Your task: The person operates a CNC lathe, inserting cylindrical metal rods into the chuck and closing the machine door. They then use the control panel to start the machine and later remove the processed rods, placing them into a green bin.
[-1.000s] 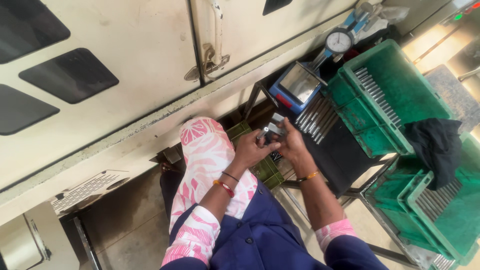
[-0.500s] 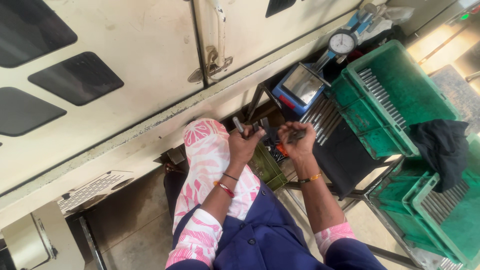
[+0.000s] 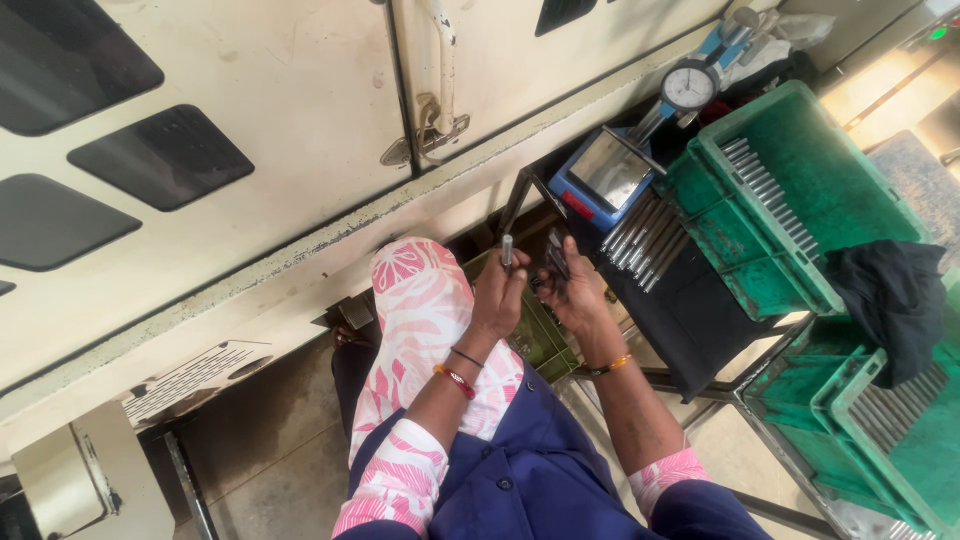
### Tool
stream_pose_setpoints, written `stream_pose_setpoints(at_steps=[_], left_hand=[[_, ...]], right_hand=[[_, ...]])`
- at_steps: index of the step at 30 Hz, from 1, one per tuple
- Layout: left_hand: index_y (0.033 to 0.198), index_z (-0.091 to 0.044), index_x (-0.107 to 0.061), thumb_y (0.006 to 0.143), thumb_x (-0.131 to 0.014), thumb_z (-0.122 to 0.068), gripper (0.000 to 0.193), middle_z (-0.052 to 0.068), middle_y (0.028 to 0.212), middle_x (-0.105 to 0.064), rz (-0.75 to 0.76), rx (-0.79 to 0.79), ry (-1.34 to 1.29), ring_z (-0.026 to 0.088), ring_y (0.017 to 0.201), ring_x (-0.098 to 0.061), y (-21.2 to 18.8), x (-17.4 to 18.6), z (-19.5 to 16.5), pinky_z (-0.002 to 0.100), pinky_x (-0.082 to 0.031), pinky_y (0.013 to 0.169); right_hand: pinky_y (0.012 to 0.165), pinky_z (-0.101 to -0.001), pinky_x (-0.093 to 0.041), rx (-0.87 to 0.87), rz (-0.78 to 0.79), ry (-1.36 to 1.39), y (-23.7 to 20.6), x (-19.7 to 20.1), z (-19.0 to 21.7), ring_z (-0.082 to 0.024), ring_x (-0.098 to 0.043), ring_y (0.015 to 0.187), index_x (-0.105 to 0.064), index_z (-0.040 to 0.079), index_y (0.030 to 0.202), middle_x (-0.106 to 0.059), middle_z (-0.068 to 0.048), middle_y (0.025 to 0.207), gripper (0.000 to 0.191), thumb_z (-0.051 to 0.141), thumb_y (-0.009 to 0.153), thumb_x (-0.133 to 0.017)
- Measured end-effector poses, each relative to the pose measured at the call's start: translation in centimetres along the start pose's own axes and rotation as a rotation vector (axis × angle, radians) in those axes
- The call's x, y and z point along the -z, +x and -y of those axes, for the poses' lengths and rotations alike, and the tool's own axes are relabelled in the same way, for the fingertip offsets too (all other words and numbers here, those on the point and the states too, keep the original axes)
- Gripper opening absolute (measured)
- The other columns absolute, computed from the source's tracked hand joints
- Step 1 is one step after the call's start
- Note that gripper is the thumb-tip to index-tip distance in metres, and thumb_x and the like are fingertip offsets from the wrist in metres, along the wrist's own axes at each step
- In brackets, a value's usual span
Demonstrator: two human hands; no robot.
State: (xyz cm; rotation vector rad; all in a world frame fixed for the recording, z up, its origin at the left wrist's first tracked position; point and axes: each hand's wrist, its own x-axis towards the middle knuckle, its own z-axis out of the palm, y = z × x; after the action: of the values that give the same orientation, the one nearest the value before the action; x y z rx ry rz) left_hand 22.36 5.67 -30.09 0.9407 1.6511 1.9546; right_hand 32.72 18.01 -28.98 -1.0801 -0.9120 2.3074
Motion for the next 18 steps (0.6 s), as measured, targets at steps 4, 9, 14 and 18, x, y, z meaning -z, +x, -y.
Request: stream_pose_setpoints(at_steps=[4,9,14,18], left_hand=[[0.13,-0.001,-0.058,0.105,-0.055,-0.008,0.026,0.014,0.118,-0.06,-0.061,-0.28,0.274,0.031,0.106,-0.065,0.4,-0.1,-0.4,0.038,-0.053,0.093],[0.131,-0.015,-0.069,0.093,-0.073,-0.008,0.038,0.011,0.116,-0.067,-0.031,-0.243,0.234,0.025,0.102,-0.071,0.0,-0.3,-1.6,0.033,-0.058,0.085],[0.122,-0.014,-0.073,0.089,-0.079,-0.003,0.034,0.007,0.112,-0.073,0.004,-0.252,0.152,0.019,0.103,-0.073,-0.2,0.0,-2.4,0.029,-0.061,0.086],[0.117,-0.014,-0.074,0.087,-0.08,-0.002,0.032,0.006,0.111,-0.074,-0.001,-0.251,0.179,0.019,0.101,-0.074,-0.1,0.1,-2.7,0.029,-0.061,0.086]], right_hand=[[0.054,-0.0275,-0.05,0.017,0.001,-0.097,-0.4,1.4,1.6,-0.014,-0.059,0.059,-0.064,0.007,0.1,-0.063,-0.005,0.075,0.045,0.052,0.098,-0.061],[0.052,-0.0287,-0.051,0.03,0.115,-0.124,-0.2,3.5,1.9,-0.017,-0.059,0.056,-0.061,0.006,0.095,-0.063,-0.006,0.076,0.047,0.052,0.101,-0.058],[0.055,-0.0298,-0.052,0.041,0.176,-0.127,0.6,4.5,1.0,-0.018,-0.06,0.06,-0.057,0.009,0.093,-0.062,-0.007,0.08,0.042,0.05,0.105,-0.059],[0.055,-0.0291,-0.051,0.003,0.14,-0.159,0.5,3.8,1.0,-0.017,-0.059,0.06,-0.063,0.006,0.096,-0.066,-0.007,0.081,0.049,0.055,0.098,-0.059]])
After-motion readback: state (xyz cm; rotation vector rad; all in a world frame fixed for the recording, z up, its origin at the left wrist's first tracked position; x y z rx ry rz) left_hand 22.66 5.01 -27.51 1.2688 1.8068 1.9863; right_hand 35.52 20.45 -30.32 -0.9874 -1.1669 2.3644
